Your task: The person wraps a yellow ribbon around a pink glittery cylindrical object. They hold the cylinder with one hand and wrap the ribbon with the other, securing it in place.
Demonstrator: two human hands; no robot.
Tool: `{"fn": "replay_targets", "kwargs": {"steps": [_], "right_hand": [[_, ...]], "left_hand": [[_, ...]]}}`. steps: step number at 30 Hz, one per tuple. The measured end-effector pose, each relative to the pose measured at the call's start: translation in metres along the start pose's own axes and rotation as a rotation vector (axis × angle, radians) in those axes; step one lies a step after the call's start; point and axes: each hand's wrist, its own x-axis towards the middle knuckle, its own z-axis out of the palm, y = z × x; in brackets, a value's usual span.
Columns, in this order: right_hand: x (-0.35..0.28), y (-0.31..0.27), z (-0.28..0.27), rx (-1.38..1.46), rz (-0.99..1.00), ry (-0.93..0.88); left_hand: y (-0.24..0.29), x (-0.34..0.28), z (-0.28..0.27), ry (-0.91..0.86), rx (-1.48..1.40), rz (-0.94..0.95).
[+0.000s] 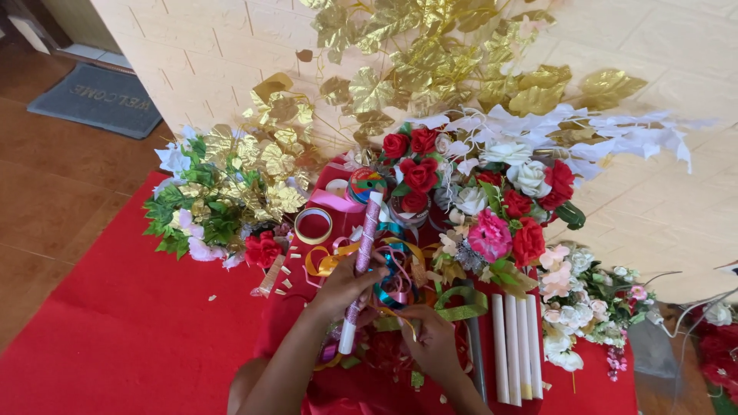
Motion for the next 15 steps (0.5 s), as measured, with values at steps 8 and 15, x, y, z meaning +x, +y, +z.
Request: {"fn": "replay_targets", "kwargs": {"steps": [8,15], "right_hand": [[-0.002,-0.002,-0.012,0.435,0.491,-0.027],[0.006,-0.008,-0.029,0.557,0.639,0.048]], "left_hand": [[0.008,-0.008,0.01,-0.116,0.221,-0.134],[0.013,-0.011,0.019,-0.275,0.395,-0.161]]}}
